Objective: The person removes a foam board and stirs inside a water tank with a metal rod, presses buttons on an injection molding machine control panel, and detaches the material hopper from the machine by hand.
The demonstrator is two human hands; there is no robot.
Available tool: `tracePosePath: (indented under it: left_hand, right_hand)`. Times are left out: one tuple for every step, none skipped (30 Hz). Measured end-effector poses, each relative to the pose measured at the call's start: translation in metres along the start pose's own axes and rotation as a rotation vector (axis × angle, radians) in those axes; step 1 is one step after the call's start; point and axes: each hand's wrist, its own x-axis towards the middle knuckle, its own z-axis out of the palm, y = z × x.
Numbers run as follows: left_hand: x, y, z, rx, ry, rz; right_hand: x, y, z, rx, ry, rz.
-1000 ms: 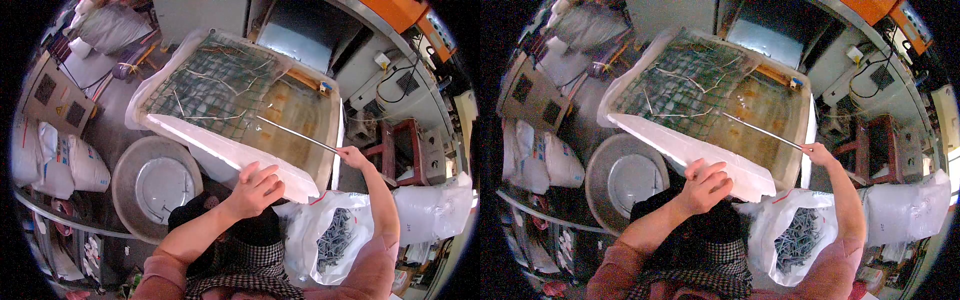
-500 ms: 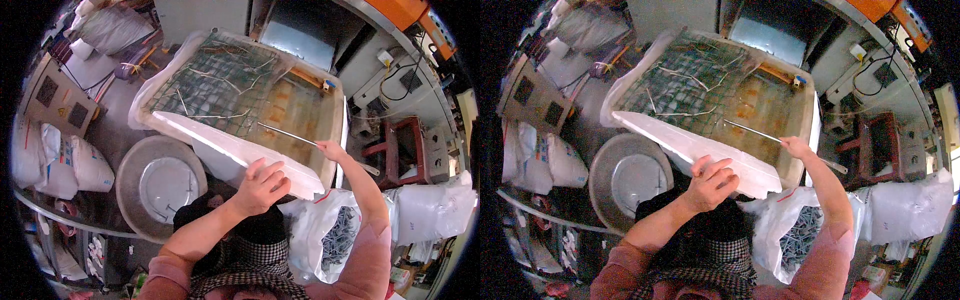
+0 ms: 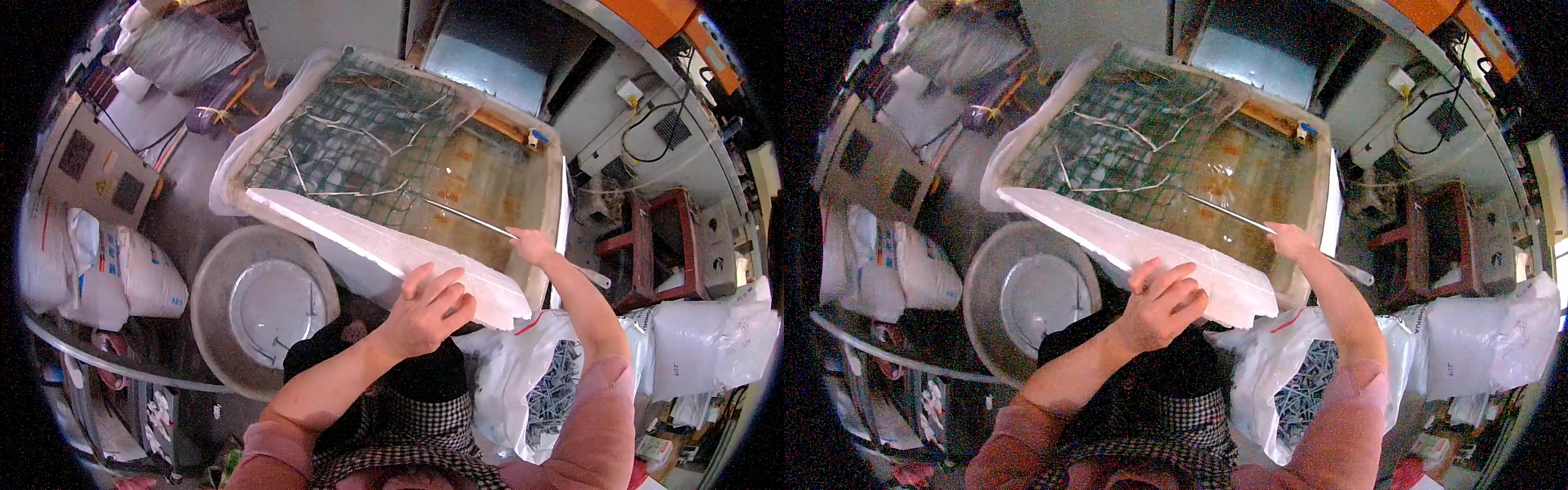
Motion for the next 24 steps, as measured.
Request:
tracePosePath:
  left_hand:
    - [0.0, 0.0, 0.0, 0.007, -0.001, -0.004]
    - [0.0, -0.001, -0.001, 0.008, 0.003, -0.003]
    - [0.0, -0.002, -0.001, 0.017, -0.004, 0.003]
    - [0.0, -0.002, -0.002, 0.025, -0.009, 0.01]
    - [0.0, -0.001, -0.002, 0.024, -0.003, 0.011]
    - [0.001, -0.001, -0.002, 0.026, -0.003, 0.015]
    - [0.001, -0.001, -0.002, 0.027, -0.004, 0.02]
    - [0.001, 0.0, -0.003, 0.024, 0.003, 0.026]
    - [0.001, 0.0, -0.003, 0.025, 0.007, 0.024]
    - [0.0, 0.001, -0.003, 0.026, 0.011, 0.022]
    - [0.0, 0.001, -0.003, 0.023, 0.019, 0.029]
    - [-0.001, 0.001, -0.003, 0.029, 0.029, 0.033]
    - [-0.001, 0.001, -0.003, 0.036, 0.041, 0.037]
    - [0.0, 0.002, -0.003, 0.036, 0.051, 0.045]
    - [0.0, 0.003, -0.004, 0.031, 0.064, 0.034]
    - [0.0, 0.004, -0.004, 0.026, 0.076, 0.024]
    - [0.0, 0.004, -0.004, 0.026, 0.086, 0.032]
    - [0.0, 0.003, -0.003, 0.043, 0.106, 0.028]
    - [0.0, 0.004, -0.004, 0.059, 0.124, 0.023]
    - [0.001, 0.006, -0.004, 0.056, 0.13, 0.031]
    - [0.002, 0.008, -0.005, 0.086, 0.157, 0.0]
    - [0.003, 0.009, -0.006, 0.115, 0.185, -0.029]
    - [0.005, 0.01, -0.007, 0.112, 0.193, -0.018]
    - [0.006, 0.013, -0.009, 0.136, 0.225, -0.059]
  right_hand:
    - [-0.003, -0.005, -0.007, -0.091, -0.032, 0.026]
    - [-0.004, -0.005, -0.014, -0.093, -0.029, 0.026]
    - [-0.002, -0.004, -0.024, -0.192, -0.024, 0.024]
    - [-0.003, -0.002, -0.036, -0.291, -0.019, 0.024]
    - [-0.008, 0.004, -0.05, -0.296, -0.016, 0.027]
    - [-0.017, 0.011, -0.068, -0.37, 0.062, -0.017]
    - [-0.027, 0.012, -0.088, -0.443, 0.139, -0.059]
    - [-0.04, 0.002, -0.114, -0.466, 0.098, 0.013]
    - [-0.056, -0.008, -0.14, -0.488, 0.057, 0.087]
    - [-0.067, -0.01, -0.157, -0.498, 0.076, 0.113]
    - [-0.078, -0.011, -0.171, -0.51, 0.094, 0.139]
    - [-0.088, -0.017, -0.183, -0.54, 0.092, 0.189]
    - [-0.096, -0.014, -0.191, -0.568, 0.105, 0.164]
    - [-0.101, -0.017, -0.198, -0.597, 0.099, 0.148]
    - [-0.106, -0.019, -0.203, -0.627, 0.092, 0.132]
    - [-0.108, -0.021, -0.206, -0.632, 0.101, 0.139]
    - [-0.105, -0.022, -0.203, -0.701, 0.096, 0.142]
    - [-0.101, -0.023, -0.199, -0.769, 0.09, 0.146]
    - [-0.095, -0.023, -0.192, -0.793, 0.075, 0.133]
    - [-0.089, -0.025, -0.181, -0.829, 0.064, 0.129]
    - [-0.083, -0.026, -0.169, -0.865, 0.053, 0.125]
    - [-0.076, -0.022, -0.16, -0.88, 0.048, 0.065]
    - [-0.073, -0.02, -0.156, -0.896, 0.044, 0.006]
    - [-0.079, -0.027, -0.157, -0.887, 0.113, -0.022]
